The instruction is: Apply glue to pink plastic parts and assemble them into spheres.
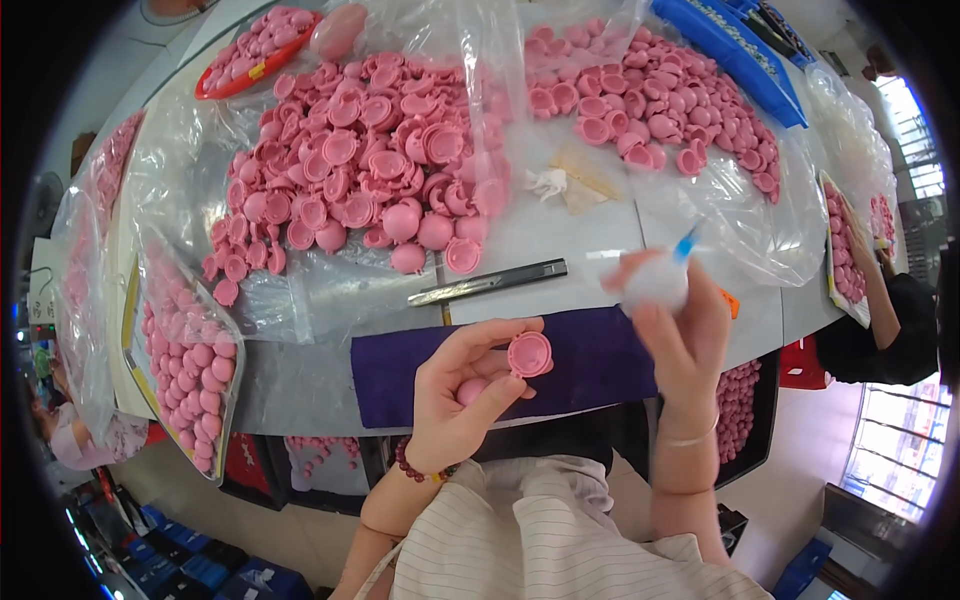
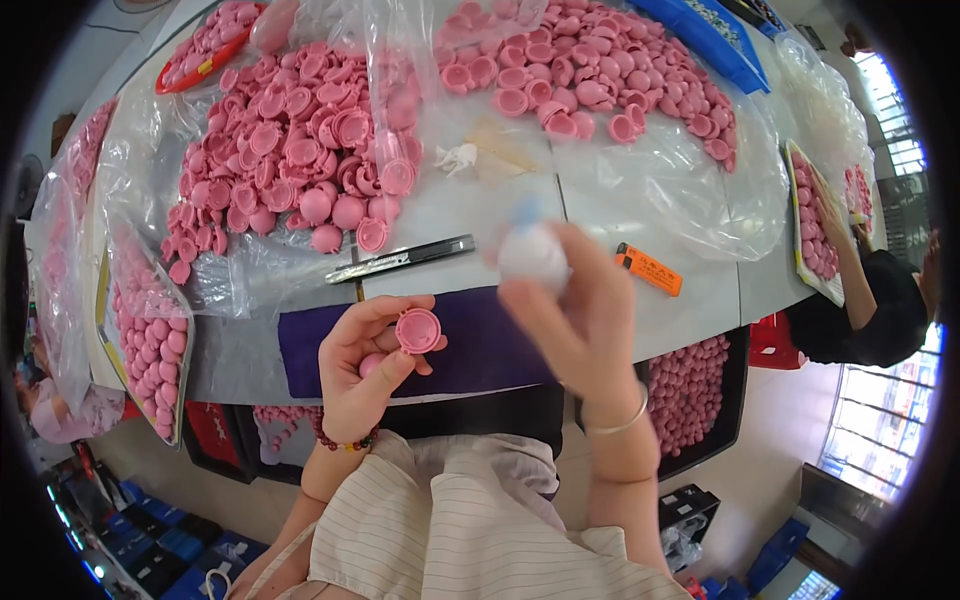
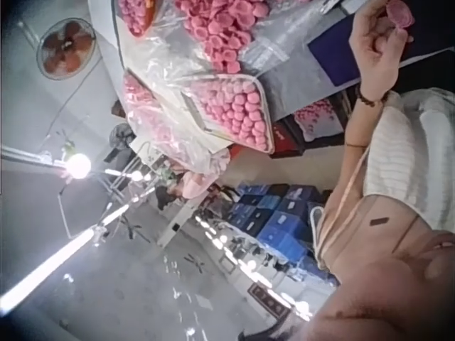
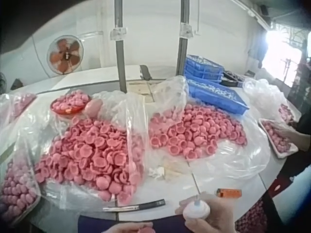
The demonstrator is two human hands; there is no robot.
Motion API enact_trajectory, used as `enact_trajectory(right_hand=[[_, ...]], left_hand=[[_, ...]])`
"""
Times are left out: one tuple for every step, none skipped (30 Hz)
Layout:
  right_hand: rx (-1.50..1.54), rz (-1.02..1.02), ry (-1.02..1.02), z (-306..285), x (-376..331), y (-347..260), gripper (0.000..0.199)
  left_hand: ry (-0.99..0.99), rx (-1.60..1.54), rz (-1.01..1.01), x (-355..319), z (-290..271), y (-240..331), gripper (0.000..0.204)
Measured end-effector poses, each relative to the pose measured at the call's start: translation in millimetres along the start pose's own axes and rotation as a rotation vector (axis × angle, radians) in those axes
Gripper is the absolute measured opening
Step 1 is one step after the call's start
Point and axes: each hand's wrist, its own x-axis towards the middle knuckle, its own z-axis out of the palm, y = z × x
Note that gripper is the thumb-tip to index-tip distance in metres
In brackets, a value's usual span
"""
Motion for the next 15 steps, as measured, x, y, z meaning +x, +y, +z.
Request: enact_trajectory(right_hand=[[0.092,-0.054,0.018,9,-10,-3,0.051],[0.209,-0.061,0.035,14,-21,5,0.06],[0.279,-0.043,0.116,25,-27,3,0.057],[0.36,-0.046,0.089,24,-33,13,0.053],[0.442,-0.048,0.064,21,-37,26,0.048],[0.45,-0.032,0.063,21,-38,34,0.048],[0.507,-0.042,0.11,21,-37,43,0.043],[0.564,-0.053,0.159,21,-36,48,0.039],[0.572,-0.039,0.16,21,-35,46,0.039],[0.708,0.031,0.168,21,-33,41,0.039],[0.844,0.1,0.178,20,-32,37,0.038],[0.92,0.131,0.159,17,-31,38,0.038],[0.923,0.137,0.162,17,-32,40,0.038],[0.931,0.098,0.145,18,-32,41,0.036],[0.936,0.054,0.129,18,-33,43,0.035]], left_hand=[[0.011,-0.003,-0.01,1,0,0,0.039],[0.023,-0.017,-0.02,1,0,0,0.038],[0.032,-0.029,-0.032,2,0,0,0.038],[0.045,-0.036,-0.05,2,1,-1,0.037],[0.055,-0.035,-0.062,3,1,-2,0.037],[0.03,-0.024,-0.043,2,0,-2,0.037],[0.005,-0.012,-0.024,2,-1,-2,0.038],[0.015,-0.008,-0.037,3,-1,-4,0.038],[0.013,0.001,0.015,3,0,-4,0.038],[0.01,0.01,0.067,4,1,-4,0.039],[0.016,0.015,0.057,4,1,-4,0.039],[0.002,0.077,0.139,5,0,-6,0.039],[-0.014,0.139,0.221,6,0,-7,0.041],[-0.013,0.141,0.215,5,0,-8,0.041],[0.01,0.143,0.219,5,2,-10,0.041]])
